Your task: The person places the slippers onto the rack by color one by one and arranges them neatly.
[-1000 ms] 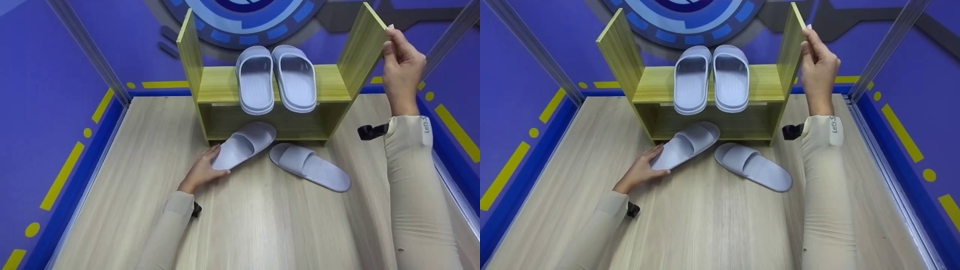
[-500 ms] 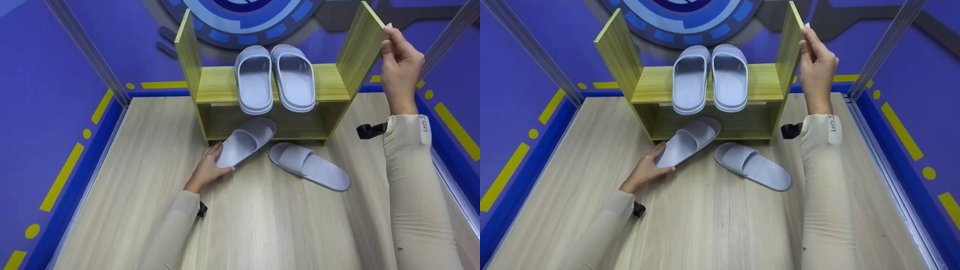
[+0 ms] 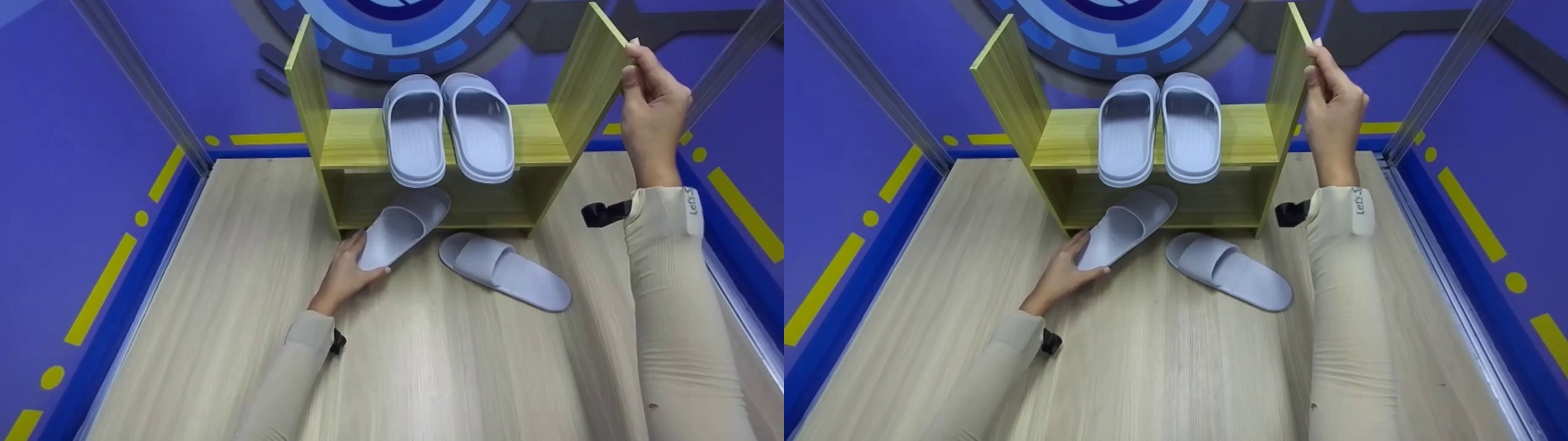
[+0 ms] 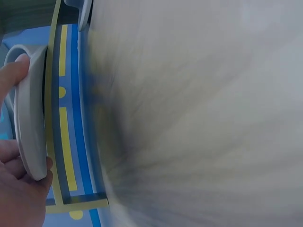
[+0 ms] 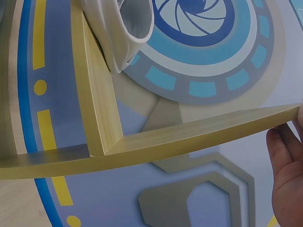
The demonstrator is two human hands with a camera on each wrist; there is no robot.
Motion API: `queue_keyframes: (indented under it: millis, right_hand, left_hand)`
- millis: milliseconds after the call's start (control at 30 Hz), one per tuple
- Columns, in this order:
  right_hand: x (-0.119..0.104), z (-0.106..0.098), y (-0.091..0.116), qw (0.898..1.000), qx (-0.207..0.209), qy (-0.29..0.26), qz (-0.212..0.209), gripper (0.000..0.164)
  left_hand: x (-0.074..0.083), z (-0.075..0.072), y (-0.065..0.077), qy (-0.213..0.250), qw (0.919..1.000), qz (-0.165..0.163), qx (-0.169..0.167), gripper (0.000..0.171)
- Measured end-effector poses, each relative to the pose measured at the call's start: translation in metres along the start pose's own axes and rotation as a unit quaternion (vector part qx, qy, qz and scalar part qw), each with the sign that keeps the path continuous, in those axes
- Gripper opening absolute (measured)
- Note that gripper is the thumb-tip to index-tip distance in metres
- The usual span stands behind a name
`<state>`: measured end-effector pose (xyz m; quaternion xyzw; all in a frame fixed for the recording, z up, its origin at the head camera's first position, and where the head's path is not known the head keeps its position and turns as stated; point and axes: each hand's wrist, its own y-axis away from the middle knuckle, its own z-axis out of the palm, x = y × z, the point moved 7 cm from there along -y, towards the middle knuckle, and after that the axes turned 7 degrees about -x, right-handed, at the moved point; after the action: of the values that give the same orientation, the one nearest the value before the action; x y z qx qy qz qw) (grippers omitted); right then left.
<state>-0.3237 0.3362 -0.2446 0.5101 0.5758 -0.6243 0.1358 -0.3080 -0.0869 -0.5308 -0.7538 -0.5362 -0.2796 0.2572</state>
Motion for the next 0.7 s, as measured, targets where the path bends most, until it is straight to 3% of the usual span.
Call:
queue_keyframes:
  millis: [367,700]
  right_hand:
    - [0.0018,0.0011,0.0004,1.0,-0.002,-0.001,0.007,0.028]
    - [0.001,0.0003,-0.0006,1.0,-0.003,-0.022,-0.003,0.025]
  left_hand:
    - [0.0017,0.0044,-0.0044,0.016,0.9993,-0.018,0.03,0.092]
    - [0.0036,0.0026,-0.0004,0.023,0.9995,-0.008,0.02,0.095]
